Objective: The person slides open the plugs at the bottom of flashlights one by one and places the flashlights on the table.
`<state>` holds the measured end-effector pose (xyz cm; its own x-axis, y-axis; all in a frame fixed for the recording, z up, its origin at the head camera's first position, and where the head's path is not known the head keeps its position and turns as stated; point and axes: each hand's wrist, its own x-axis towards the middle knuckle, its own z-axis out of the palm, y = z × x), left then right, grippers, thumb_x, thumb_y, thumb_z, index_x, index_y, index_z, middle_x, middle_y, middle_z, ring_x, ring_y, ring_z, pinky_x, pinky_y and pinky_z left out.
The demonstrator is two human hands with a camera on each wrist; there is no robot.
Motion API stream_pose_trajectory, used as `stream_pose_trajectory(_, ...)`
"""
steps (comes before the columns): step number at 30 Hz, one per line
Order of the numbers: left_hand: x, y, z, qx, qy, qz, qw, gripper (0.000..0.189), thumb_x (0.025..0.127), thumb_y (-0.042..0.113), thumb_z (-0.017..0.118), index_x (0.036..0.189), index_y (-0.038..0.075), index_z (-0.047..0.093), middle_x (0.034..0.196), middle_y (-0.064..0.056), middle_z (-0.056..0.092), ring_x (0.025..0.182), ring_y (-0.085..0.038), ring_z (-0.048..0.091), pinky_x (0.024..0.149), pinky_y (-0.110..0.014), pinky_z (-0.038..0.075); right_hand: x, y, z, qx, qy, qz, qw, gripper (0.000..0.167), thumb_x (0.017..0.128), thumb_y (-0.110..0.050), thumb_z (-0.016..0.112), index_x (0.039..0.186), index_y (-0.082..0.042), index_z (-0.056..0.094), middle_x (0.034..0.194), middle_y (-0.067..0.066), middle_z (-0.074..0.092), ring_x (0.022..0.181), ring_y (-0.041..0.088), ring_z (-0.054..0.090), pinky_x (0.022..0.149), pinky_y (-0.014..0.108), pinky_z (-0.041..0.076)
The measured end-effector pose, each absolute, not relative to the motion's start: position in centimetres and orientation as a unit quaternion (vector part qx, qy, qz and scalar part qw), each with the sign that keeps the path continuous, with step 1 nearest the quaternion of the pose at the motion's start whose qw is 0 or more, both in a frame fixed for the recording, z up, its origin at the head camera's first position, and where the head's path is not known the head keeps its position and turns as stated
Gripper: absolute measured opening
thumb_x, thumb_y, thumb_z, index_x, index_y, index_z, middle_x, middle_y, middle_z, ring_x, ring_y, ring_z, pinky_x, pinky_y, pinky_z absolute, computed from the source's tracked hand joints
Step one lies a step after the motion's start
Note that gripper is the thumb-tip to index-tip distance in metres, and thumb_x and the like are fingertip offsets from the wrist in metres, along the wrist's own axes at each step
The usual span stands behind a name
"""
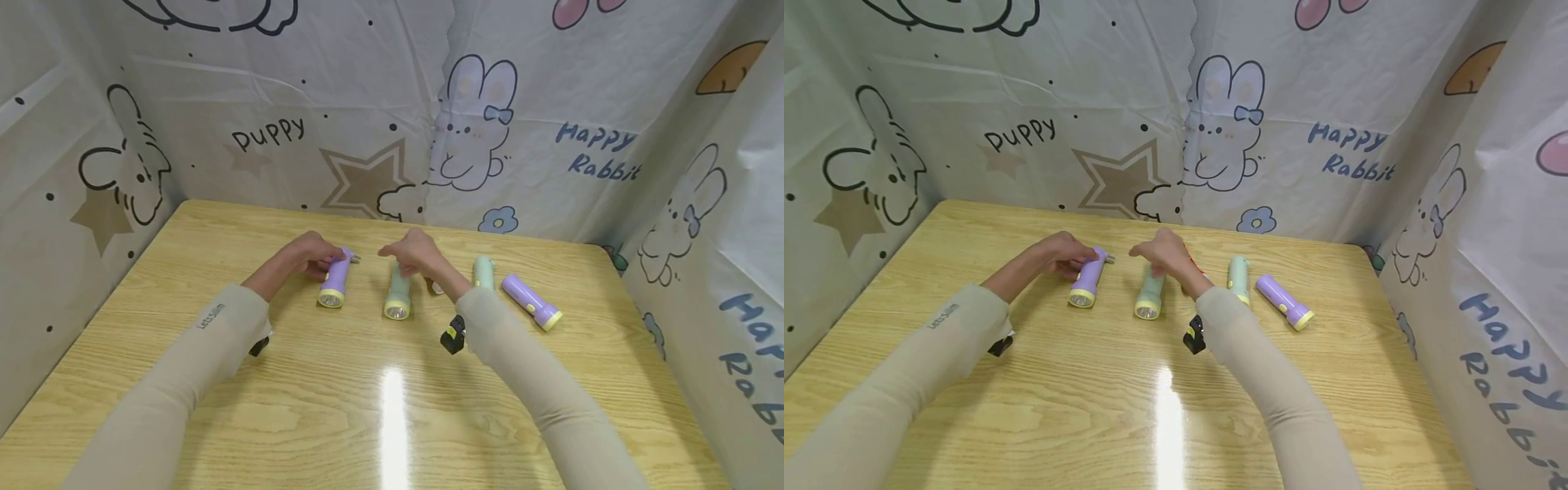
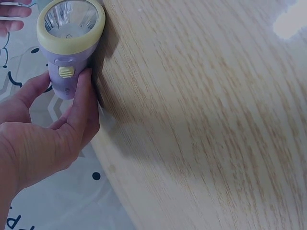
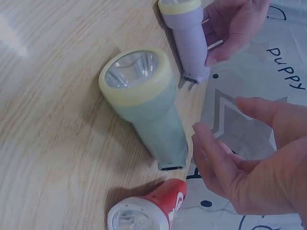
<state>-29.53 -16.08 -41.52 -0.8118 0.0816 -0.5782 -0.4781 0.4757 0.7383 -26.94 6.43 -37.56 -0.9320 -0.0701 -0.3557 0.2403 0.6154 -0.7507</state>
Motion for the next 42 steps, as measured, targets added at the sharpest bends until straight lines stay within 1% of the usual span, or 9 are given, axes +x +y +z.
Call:
stream_pose_trajectory(4, -29.5, -16.1, -41.4, -0.124, 0.809, 0.500, 0.283, 0.051, 0.097, 0.019, 0.066, 0.133, -0.012, 0.048, 0.113, -0.018, 0.057, 0.082, -0.020, 0.063, 0.078, -0.032, 0.060, -27.1, 6.7, -37.7, 0.054, 0.885, -0.429, 0.173, 0.037, 0.086, -0.025, 0.079, 0.097, 0.006, 0.063, 0.084, 0.009, 0.056, 0.077, 0.024, 0.064, 0.071, 0.035, 0.062)
stream_pose_trajectory(9, -29.5, -16.0, -41.3, -0.124, 0.805, 0.504, 0.287, 0.054, 0.096, 0.019, 0.067, 0.135, -0.012, 0.046, 0.114, -0.017, 0.056, 0.086, -0.022, 0.062, 0.080, -0.033, 0.060, -27.3, 7.0, -37.8, 0.062, 0.888, -0.423, 0.169, 0.035, 0.085, -0.025, 0.081, 0.096, 0.002, 0.061, 0.089, 0.011, 0.058, 0.074, 0.024, 0.064, 0.073, 0.037, 0.062)
stream_pose_trajectory(14, -29.4, -16.1, -41.4, -0.126, 0.804, 0.505, 0.288, 0.053, 0.096, 0.018, 0.066, 0.135, -0.012, 0.045, 0.117, -0.018, 0.056, 0.090, -0.022, 0.062, 0.082, -0.033, 0.059, -27.2, 7.4, -37.8, 0.059, 0.887, -0.425, 0.172, 0.033, 0.085, -0.024, 0.080, 0.088, -0.003, 0.055, 0.099, 0.013, 0.059, 0.084, 0.027, 0.065, 0.078, 0.040, 0.061)
stream_pose_trajectory(18, -29.3, -16.2, -41.3, -0.123, 0.804, 0.507, 0.285, 0.052, 0.095, 0.018, 0.067, 0.132, -0.012, 0.047, 0.115, -0.019, 0.057, 0.087, -0.022, 0.063, 0.077, -0.030, 0.060, -27.1, 7.8, -37.8, 0.061, 0.889, -0.419, 0.174, 0.034, 0.086, -0.023, 0.079, 0.086, -0.004, 0.051, 0.097, 0.012, 0.056, 0.094, 0.034, 0.066, 0.081, 0.042, 0.060)
stream_pose_trajectory(22, -29.1, -16.2, -41.0, -0.118, 0.805, 0.509, 0.281, 0.050, 0.094, 0.017, 0.068, 0.128, -0.013, 0.049, 0.109, -0.019, 0.058, 0.082, -0.021, 0.063, 0.071, -0.029, 0.060, -26.9, 8.2, -37.7, 0.066, 0.890, -0.414, 0.178, 0.035, 0.087, -0.024, 0.078, 0.089, -0.003, 0.051, 0.094, 0.011, 0.053, 0.097, 0.039, 0.066, 0.083, 0.044, 0.059)
stream_pose_trajectory(27, -29.0, -16.1, -41.0, -0.122, 0.806, 0.505, 0.284, 0.049, 0.095, 0.017, 0.067, 0.131, -0.011, 0.049, 0.115, -0.019, 0.058, 0.087, -0.022, 0.063, 0.076, -0.029, 0.060, -26.5, 8.6, -37.9, 0.066, 0.885, -0.425, 0.177, 0.033, 0.087, -0.024, 0.078, 0.091, -0.003, 0.053, 0.095, 0.010, 0.053, 0.094, 0.039, 0.067, 0.083, 0.046, 0.059)
stream_pose_trajectory(33, -29.2, -16.2, -41.2, -0.119, 0.807, 0.504, 0.284, 0.049, 0.095, 0.018, 0.067, 0.128, -0.013, 0.049, 0.108, -0.018, 0.058, 0.080, -0.021, 0.063, 0.071, -0.028, 0.060, -26.4, 8.7, -38.1, 0.072, 0.888, -0.419, 0.175, 0.039, 0.086, -0.026, 0.079, 0.080, -0.009, 0.044, 0.085, 0.007, 0.048, 0.088, 0.037, 0.068, 0.082, 0.044, 0.060)
stream_pose_trajectory(38, -29.3, -16.1, -41.4, -0.123, 0.809, 0.499, 0.285, 0.048, 0.096, 0.017, 0.066, 0.131, -0.011, 0.048, 0.111, -0.017, 0.057, 0.081, -0.019, 0.063, 0.077, -0.030, 0.060, -26.4, 8.8, -38.2, 0.071, 0.892, -0.408, 0.180, 0.041, 0.086, -0.026, 0.079, 0.074, -0.011, 0.042, 0.073, 0.003, 0.045, 0.074, 0.027, 0.066, 0.079, 0.040, 0.061)
stream_pose_trajectory(42, -29.2, -16.1, -41.2, -0.121, 0.810, 0.500, 0.284, 0.049, 0.096, 0.018, 0.066, 0.131, -0.011, 0.048, 0.109, -0.016, 0.056, 0.079, -0.018, 0.062, 0.076, -0.031, 0.060, -26.5, 9.0, -38.1, 0.067, 0.893, -0.401, 0.194, 0.045, 0.086, -0.027, 0.079, 0.069, -0.013, 0.039, 0.065, 0.002, 0.042, 0.065, 0.022, 0.061, 0.076, 0.038, 0.060)
